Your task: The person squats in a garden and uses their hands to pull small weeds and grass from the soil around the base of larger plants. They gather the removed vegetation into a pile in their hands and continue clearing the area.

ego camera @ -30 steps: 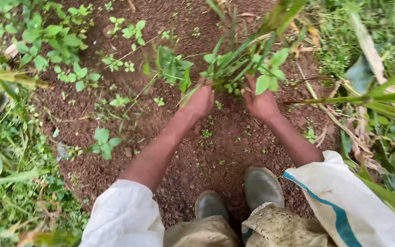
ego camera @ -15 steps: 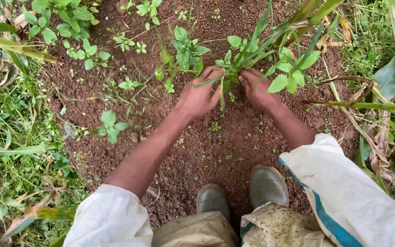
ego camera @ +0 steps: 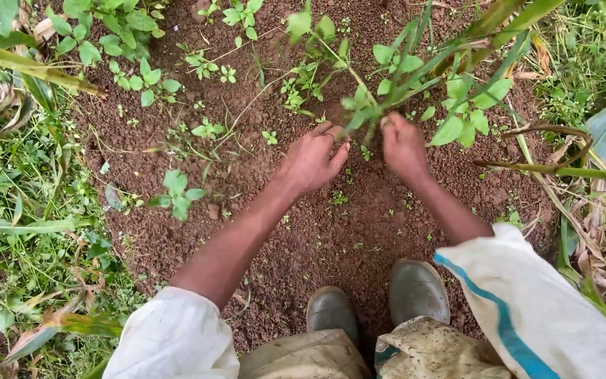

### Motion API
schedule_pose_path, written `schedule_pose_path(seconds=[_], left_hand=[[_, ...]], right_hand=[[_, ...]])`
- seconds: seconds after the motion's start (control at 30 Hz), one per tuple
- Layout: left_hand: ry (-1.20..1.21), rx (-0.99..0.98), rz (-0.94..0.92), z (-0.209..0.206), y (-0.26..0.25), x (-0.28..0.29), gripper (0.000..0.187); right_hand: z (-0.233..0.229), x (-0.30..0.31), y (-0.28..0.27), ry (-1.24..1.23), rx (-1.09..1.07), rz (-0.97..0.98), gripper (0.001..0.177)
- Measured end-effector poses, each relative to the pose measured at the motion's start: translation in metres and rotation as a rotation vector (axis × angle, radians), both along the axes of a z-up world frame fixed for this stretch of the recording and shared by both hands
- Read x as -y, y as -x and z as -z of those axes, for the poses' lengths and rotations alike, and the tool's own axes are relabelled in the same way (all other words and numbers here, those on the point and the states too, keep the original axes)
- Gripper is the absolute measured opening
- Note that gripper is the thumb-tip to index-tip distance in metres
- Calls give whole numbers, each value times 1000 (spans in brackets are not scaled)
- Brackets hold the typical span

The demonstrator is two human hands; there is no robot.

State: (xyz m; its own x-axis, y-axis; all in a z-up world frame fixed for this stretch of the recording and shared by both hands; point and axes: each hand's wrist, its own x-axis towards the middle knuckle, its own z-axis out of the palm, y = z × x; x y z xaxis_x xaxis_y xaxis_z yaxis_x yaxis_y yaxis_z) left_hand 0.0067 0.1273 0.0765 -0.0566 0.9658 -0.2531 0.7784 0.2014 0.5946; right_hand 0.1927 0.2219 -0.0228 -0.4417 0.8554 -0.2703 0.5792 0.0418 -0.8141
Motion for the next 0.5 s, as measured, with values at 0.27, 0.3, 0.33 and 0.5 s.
schedule_pose_path(seconds=[0.27, 0.3, 0.33, 0.5], left_hand=[[318, 482, -258, -5, -18, 7, 65], [311, 475, -250, 6, -16, 5, 65], [258, 507, -310, 17, -16, 6, 55], [132, 676, -499, 23, -3, 1, 37]], right_hand=[[3, 60, 5, -22, -205, -190, 26], [-16, 61, 9, -33, -210, -184, 26], [-34, 65, 10, 43, -218, -197, 25], [-67, 64, 24, 142, -170, -247, 35]])
